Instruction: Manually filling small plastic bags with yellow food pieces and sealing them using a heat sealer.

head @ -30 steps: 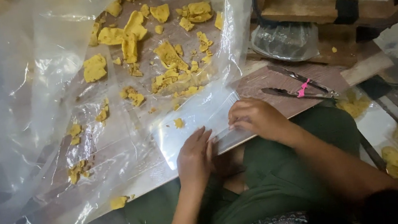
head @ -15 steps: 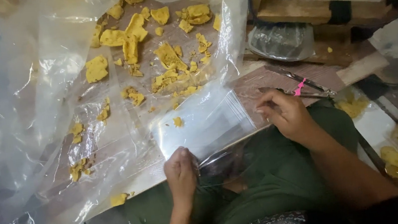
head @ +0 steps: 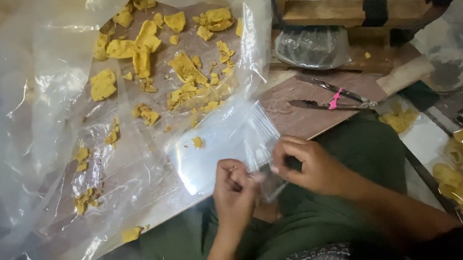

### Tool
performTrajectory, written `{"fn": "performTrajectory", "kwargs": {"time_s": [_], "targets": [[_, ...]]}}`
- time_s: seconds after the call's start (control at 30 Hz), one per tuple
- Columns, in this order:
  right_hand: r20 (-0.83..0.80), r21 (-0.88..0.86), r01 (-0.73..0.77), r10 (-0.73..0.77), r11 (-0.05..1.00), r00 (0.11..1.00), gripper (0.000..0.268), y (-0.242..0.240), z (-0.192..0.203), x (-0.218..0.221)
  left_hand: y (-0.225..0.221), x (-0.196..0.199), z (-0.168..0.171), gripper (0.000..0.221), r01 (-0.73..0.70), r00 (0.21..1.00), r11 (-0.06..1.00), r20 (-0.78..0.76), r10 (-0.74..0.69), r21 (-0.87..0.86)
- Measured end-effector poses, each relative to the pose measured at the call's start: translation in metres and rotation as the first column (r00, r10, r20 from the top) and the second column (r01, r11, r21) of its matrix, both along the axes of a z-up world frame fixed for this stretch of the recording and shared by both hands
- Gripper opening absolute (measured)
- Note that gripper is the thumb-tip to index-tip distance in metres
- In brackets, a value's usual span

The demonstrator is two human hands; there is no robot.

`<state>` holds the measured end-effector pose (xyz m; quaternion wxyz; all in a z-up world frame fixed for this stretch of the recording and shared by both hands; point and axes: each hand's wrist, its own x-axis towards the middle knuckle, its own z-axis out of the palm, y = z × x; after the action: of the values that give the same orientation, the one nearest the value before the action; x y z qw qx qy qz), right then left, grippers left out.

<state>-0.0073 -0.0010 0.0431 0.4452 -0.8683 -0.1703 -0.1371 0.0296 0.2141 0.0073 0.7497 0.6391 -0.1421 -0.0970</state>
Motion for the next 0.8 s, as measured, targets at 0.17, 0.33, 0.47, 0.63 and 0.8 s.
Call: {"fn": "performTrajectory", "kwargs": {"time_s": [0.17, 0.33, 0.47, 0.63, 0.8], "targets": [[-0.020, 0.109, 0.128, -0.126, 0.986, 0.992, 0.030, -0.019, 0.042, -0.012, -0.011, -0.022, 0.063, 0.055, 0.144, 0.884, 0.914, 0.366, -0.291, 0.379], [-0.138, -0.280, 0.133, -0.177, 0.951, 0.975, 0.064, -0.084, 0.008, -0.004, 0.023, -0.015, 0.056, 0.035, -0.064, 0.887, 0.936, 0.449, -0.106, 0.346], [0.125, -0.745, 0.507, -0.656, 0.434, 0.744, 0.074, -0.125, -0.051, 0.013, 0.068, -0.023, 0.074, 0.022, -0.224, 0.912, 0.941, 0.395, 0.111, 0.254], [0.038, -0.708, 0.492, -0.668, 0.507, 0.743, 0.064, -0.127, -0.042, 0.007, 0.096, -0.040, 0.080, 0.012, -0.528, 0.758, 0.848, 0.422, 0.498, -0.052], [-0.189, -0.528, 0.406, -0.570, 0.745, 0.800, 0.059, -0.102, 0.027, 0.004, 0.119, -0.024, 0.100, 0.015, -0.793, 0.549, 0.580, 0.633, 0.546, 0.188]]}}
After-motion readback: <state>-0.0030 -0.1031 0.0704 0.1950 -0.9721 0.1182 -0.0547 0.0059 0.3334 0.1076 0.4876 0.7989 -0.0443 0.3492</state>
